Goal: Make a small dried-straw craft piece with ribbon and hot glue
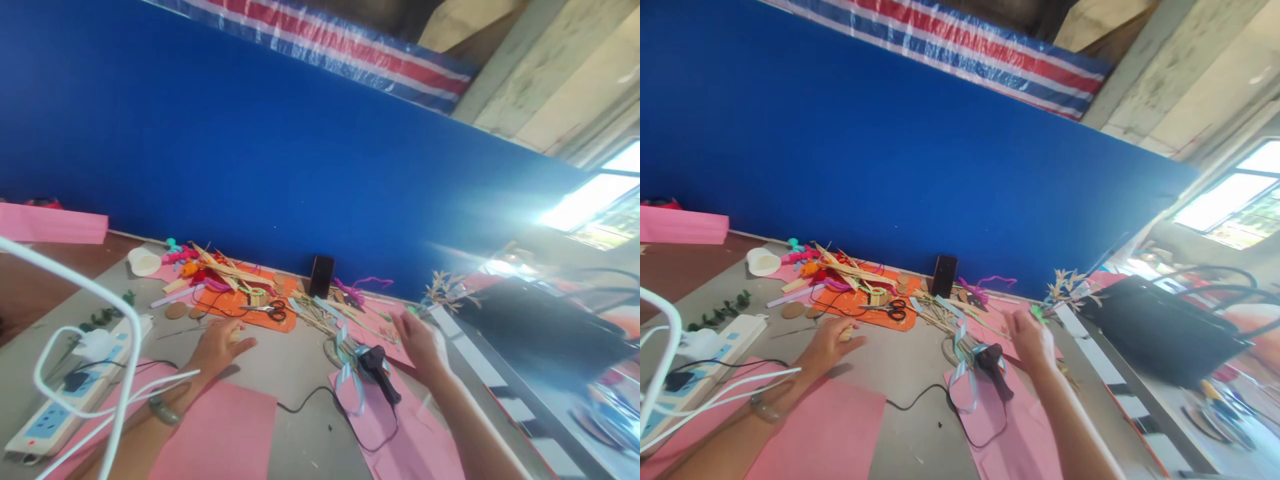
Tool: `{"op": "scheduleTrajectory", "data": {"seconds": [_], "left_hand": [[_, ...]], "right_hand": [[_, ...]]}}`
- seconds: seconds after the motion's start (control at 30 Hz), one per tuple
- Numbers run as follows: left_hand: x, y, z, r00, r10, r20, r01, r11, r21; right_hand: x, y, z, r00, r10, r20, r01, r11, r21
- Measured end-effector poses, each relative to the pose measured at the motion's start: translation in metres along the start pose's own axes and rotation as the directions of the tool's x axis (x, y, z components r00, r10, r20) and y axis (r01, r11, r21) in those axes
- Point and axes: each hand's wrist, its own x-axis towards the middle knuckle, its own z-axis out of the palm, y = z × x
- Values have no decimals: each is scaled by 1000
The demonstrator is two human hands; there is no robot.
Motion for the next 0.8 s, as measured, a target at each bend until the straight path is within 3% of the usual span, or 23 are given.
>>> {"op": "scheduleTrajectory", "data": {"seconds": [0.1, 0.13, 0.2, 0.27, 0.33, 0.4, 0.43, 0.5, 0.57, 0.63, 0.7, 0.8], "left_hand": [[0, 5, -2, 994, -94, 58, 108, 936, -334], [1, 5, -3, 987, -154, 48, 160, 891, -424], [2, 6, -3, 968, -234, 89, 245, 816, -524], [4, 6, -2, 958, -263, 117, 281, 760, -586], [5, 8, -1, 955, -267, 126, 283, 705, -650], [4, 11, 0, 945, -294, 143, 309, 662, -683], [4, 13, 1, 936, -313, 160, 333, 640, -693], [3, 18, 2, 922, -336, 192, 365, 591, -719], [3, 21, 3, 926, -320, 201, 354, 548, -758], [4, 20, 6, 935, -308, 173, 320, 533, -783], [6, 17, 9, 942, -307, 137, 288, 529, -798], [8, 9, 14, 943, -312, 116, 271, 518, -811]], "right_hand": [[-15, -77, -1, 977, -195, -87, 203, 974, 100], [-20, -101, -2, 946, -277, -166, 306, 933, 189], [-30, -143, -5, 844, -434, -315, 532, 754, 387], [-39, -175, -5, 784, -480, -395, 620, 570, 539], [-47, -198, -1, 830, -430, -355, 536, 443, 719], [-53, -216, 6, 913, -381, -148, 278, 311, 909], [-55, -224, 10, 919, -394, -9, 106, 225, 968], [-56, -236, 19, 870, -443, 217, -217, 52, 975], [-56, -244, 28, 811, -476, 340, -424, -76, 903], [-55, -249, 35, 803, -458, 380, -491, -149, 858], [-54, -253, 39, 825, -429, 368, -474, -171, 864], [-57, -258, 41, 862, -392, 322, -385, -92, 918]]}}
